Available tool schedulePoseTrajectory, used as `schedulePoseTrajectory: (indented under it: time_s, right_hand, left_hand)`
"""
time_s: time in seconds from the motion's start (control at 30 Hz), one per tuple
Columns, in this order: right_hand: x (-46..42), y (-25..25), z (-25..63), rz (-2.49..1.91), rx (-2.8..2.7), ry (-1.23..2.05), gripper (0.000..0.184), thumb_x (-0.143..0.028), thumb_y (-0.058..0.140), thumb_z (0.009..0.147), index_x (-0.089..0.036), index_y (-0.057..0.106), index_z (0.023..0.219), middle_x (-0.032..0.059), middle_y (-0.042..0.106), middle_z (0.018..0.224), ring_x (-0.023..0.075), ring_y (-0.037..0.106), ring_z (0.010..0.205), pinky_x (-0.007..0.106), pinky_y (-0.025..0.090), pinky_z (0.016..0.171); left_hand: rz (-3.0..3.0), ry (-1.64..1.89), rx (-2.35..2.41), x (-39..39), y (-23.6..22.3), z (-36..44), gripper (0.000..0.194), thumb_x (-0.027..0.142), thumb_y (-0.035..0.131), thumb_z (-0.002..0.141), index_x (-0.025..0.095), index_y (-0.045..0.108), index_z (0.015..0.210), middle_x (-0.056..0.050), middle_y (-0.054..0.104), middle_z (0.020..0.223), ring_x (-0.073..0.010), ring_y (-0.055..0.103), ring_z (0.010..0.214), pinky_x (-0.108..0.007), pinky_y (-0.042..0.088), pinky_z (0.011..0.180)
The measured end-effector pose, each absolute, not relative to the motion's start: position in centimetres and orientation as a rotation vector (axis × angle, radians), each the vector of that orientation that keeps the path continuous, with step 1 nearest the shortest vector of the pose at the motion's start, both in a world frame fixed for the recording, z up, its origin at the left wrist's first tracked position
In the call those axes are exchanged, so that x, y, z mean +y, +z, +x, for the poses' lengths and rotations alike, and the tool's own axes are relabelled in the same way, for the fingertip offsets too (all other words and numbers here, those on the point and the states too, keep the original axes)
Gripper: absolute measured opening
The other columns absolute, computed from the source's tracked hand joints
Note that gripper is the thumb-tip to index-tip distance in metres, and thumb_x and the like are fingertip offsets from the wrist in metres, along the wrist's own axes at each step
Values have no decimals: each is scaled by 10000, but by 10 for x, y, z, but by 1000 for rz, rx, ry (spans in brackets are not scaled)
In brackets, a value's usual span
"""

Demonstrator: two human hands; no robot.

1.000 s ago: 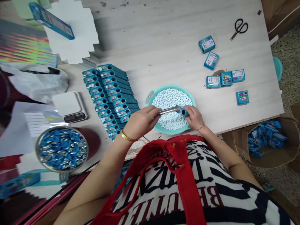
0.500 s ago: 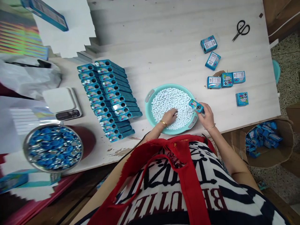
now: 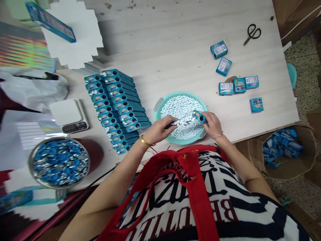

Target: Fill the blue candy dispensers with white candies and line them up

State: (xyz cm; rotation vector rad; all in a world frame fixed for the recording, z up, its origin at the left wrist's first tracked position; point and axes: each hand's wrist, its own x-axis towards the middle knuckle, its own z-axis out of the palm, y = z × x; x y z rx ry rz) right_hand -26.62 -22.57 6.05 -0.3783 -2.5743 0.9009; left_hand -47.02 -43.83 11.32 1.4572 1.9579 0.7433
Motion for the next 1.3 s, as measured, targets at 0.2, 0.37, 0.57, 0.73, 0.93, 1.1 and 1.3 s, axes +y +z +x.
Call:
schedulePoseTrajectory:
  time_s: [0.2,0.37,0.57,0.73,0.93,1.1,1.3]
  right_hand:
    - [-244,56,-281,-237,-2656,957,592,-91,485,787,-212,506,1366,115,639,1290,286,587,1204,505,514,1035]
    - [-249,53,-282,-219,-2636,1038,589,-95,488,788,-214,510,1365,116,629,1311,284,577,1226,505,501,1055]
    - [-243,51,-276,-352,-2582,1104,498,-157,505,853,-247,523,1342,106,647,1293,287,591,1226,517,509,1050]
    - [-228,61,-267,-505,-2482,1100,392,-271,565,911,-250,546,1302,113,655,1253,284,619,1176,491,545,997]
    - [-215,73,-260,-628,-2380,1073,338,-358,619,923,-235,587,1235,105,674,1170,269,649,1090,458,558,955]
    - [-212,74,-256,-710,-2364,1054,349,-404,635,919,-233,592,1220,96,682,1151,258,659,1059,444,568,932]
    - [-213,71,-252,-708,-2357,1029,360,-391,644,913,-227,588,1229,99,684,1146,254,662,1052,429,576,917]
  left_hand:
    - [1532,114,2063,-408,185,-455,233,225,447,963,163,556,1160,-108,644,1052,-233,647,909,-339,517,749]
    - [1527,-196,2147,-390,223,-429,275,123,342,969,161,596,1069,-122,626,951,-261,657,887,-338,503,670]
    - [1492,-83,2277,-410,178,-470,255,235,386,990,191,591,1136,-119,626,1066,-279,639,965,-367,503,731]
    - [1283,-103,2338,-425,66,-514,238,188,406,965,165,606,1093,-148,639,1111,-289,593,1084,-388,484,868]
    - [1250,265,2112,-398,-15,-479,307,192,472,930,177,603,1207,-125,635,1251,-261,567,1181,-382,457,1008]
    - [1209,489,1983,-384,-33,-446,430,137,505,853,152,587,1275,-116,624,1322,-238,580,1213,-357,446,1061]
    - [1207,809,1861,-413,4,-455,343,324,521,925,151,598,1211,-118,662,1192,-229,623,1106,-360,488,994]
